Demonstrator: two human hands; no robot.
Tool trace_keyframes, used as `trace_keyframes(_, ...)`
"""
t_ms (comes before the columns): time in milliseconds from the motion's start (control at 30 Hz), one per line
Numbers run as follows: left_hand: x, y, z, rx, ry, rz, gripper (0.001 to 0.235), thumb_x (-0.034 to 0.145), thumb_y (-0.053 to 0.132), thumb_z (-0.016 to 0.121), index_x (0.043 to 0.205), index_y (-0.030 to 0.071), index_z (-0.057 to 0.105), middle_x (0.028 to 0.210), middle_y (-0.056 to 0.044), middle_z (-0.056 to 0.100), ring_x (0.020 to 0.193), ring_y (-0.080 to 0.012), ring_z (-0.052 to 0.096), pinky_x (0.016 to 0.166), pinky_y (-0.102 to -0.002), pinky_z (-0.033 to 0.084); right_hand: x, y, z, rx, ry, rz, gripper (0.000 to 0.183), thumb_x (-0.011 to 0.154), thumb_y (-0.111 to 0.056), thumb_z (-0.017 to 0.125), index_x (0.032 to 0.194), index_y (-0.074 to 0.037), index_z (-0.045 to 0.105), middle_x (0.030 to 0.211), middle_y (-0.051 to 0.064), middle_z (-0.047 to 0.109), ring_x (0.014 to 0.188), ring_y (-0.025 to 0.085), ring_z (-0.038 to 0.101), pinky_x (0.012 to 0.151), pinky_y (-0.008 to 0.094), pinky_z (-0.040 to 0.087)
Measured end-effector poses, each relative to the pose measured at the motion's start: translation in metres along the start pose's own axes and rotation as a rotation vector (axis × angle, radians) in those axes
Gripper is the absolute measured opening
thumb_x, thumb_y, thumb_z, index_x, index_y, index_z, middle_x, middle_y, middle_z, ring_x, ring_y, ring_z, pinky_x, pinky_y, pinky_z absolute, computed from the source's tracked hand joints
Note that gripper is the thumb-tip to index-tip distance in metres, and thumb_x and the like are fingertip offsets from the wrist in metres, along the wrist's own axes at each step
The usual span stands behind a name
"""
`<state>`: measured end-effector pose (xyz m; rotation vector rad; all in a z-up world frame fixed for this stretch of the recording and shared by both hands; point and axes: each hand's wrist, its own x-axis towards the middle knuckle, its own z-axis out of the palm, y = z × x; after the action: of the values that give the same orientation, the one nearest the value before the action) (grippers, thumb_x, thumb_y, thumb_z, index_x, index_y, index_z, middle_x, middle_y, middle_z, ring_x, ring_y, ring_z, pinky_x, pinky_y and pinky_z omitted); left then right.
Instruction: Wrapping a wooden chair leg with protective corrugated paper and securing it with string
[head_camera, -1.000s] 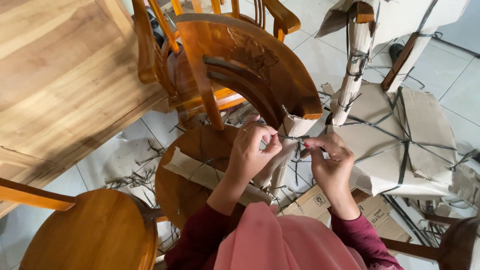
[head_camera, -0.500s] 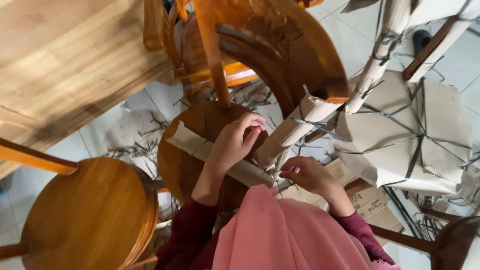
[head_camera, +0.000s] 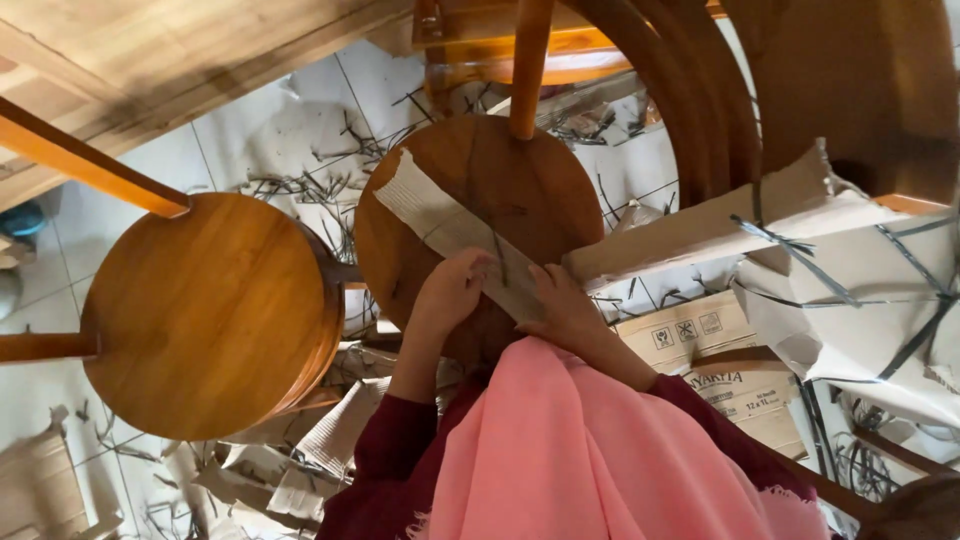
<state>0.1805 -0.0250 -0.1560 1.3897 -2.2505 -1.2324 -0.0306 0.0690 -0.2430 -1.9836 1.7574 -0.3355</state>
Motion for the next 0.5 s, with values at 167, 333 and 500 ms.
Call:
trace_keyframes(167,0.0,-0.039,0.018,-0.007,0.385,-0.189,0.023,0.095,0.012,0.062,0.118,0.009,0.06,0.123,-0.016,0.054,0.111,-0.037,0.064,0.09,-0.044,0.06,0.003,-0.009,0.001,-0.074,-0.075,0.005,0.098,0.068,-0.048,0.091,0.143,-0.001,0.048,0.139,0.036,0.044,0.12,0.054,0.06,0.101,0.058,0.054)
trace_keyframes(333,0.02,-0.077,0.032,0.109,0.628,-0.296,0.051,0.087,0.015,0.077,0.129,0.002,0.05,0.129,-0.021,0.044,0.12,-0.0438,0.056,0.098,-0.052,0.057,0.002,-0.014,-0.002,-0.051,-0.072,0.053,0.098,0.067,-0.049,0.092,0.142,-0.001,0.051,0.147,0.041,0.037,0.126,0.057,0.056,0.107,0.058,0.048)
trace_keyframes(500,0.04,-0.111,0.039,0.25,0.556,-0.203,0.01,0.096,0.016,0.069,0.105,0.011,0.071,0.1,-0.008,0.068,0.1,-0.03,0.07,0.082,-0.039,0.061,0.007,0.0,0.01,-0.051,-0.051,0.037,0.08,0.074,-0.032,0.089,0.137,0.001,0.054,0.152,0.038,0.035,0.131,0.056,0.053,0.11,0.058,0.047)
